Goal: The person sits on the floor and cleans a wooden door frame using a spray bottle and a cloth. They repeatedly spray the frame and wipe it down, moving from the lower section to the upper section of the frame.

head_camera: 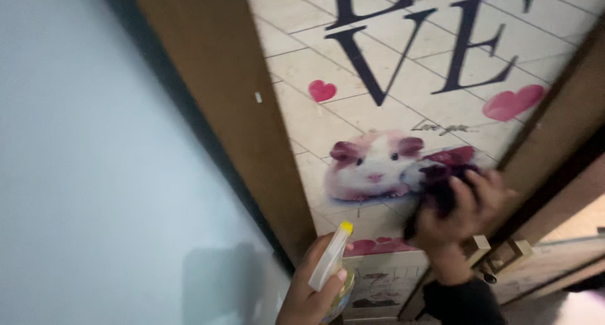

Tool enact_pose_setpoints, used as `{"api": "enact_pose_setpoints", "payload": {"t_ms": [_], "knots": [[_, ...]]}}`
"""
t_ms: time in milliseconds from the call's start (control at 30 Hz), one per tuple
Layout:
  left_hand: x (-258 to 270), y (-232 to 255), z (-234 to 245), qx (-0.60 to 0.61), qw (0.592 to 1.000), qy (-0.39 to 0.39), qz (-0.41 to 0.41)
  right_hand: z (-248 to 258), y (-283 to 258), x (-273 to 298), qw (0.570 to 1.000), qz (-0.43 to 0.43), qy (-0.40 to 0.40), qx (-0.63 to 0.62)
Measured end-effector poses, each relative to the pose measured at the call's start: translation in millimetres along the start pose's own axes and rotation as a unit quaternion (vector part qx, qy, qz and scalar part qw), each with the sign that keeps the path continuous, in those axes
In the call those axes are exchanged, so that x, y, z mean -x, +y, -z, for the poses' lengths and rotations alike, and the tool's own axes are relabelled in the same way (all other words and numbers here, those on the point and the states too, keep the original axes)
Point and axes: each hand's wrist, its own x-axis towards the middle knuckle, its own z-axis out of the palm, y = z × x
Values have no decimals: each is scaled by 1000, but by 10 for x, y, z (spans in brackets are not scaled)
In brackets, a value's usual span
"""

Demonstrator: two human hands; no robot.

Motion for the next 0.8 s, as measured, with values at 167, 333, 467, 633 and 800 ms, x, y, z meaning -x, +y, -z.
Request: {"api": "enact_pose_setpoints", "payload": {"t_ms": [167,333,467,633,800], "knots": [[60,-332,74,68,996,-8,56,-65,-270,392,989,42,-136,-40],[47,-586,111,5,995,-18,-95,94,-268,1121,954,108,-278,-5],[95,-480,82,-18,996,-26,-80,178,182,1618,941,185,-280,41],[164,-367,-51,57,998,4,0,372,605,1760,940,139,-306,49],[160,-343,-60,45,998,15,-47,315,549,1154,977,78,-198,19]]}}
